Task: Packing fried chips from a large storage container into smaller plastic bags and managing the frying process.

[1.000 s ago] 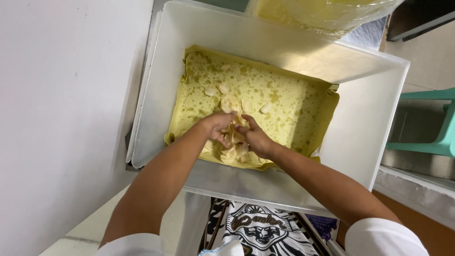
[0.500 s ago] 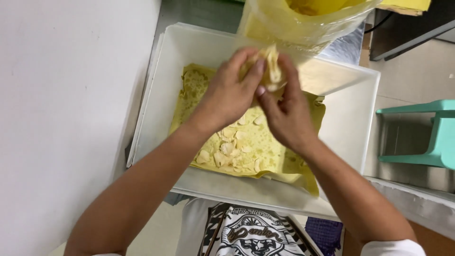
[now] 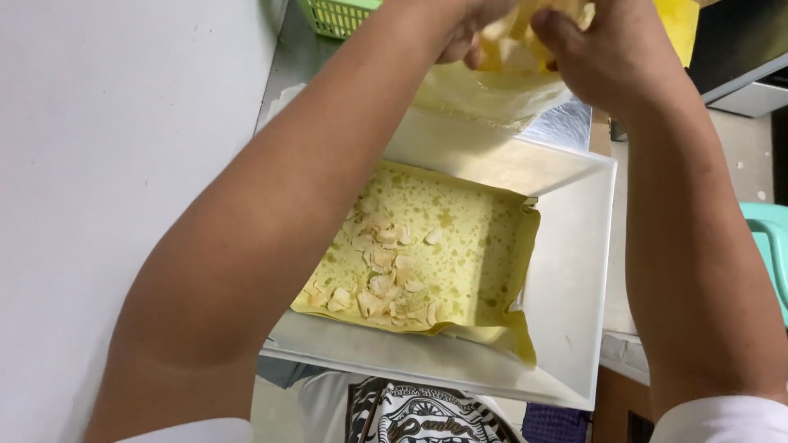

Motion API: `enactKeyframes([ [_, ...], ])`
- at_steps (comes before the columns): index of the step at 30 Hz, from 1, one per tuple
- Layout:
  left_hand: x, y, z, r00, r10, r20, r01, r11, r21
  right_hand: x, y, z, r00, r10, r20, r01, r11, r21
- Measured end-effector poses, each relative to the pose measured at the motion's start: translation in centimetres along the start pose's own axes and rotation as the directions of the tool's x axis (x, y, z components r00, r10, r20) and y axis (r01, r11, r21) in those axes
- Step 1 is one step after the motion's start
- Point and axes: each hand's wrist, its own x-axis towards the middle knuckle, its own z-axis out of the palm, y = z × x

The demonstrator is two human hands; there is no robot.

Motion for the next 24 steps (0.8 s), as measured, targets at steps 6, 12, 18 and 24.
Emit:
enactKeyframes([
  [6, -3.4, 0.1, -1.3, 0.996, 0.044, 0.081, -0.051, 0.994, 0.095, 0.3, 2.7, 0.6, 0.968, -0.193, -0.159, 0.199, 0.98, 0.018],
  [12, -9.2, -9.8, -5.9, 0.913, 0.406, 0.023, -0.398, 0.904, -0.156, -6.9, -1.9, 3.5, 0.784, -0.495, 0.374, 0.252, 0.805, 0.537],
  [18, -5.0, -27.3, -2.5, 0.991, -0.11, -0.071, 0.123, 0.966, 0.226, -5.9, 12.9, 24.1, 0.689, 0.247, 0.681, -0.124, 0.966, -0.226],
  [24, 1.2, -41.2, 2.2, 0.928, -0.328, -0.176, 0.371, 0.85, 0.374, -9.5, 15.4, 34.9, 0.695, 0.354, 0.625, -0.273, 0.935, -0.226],
])
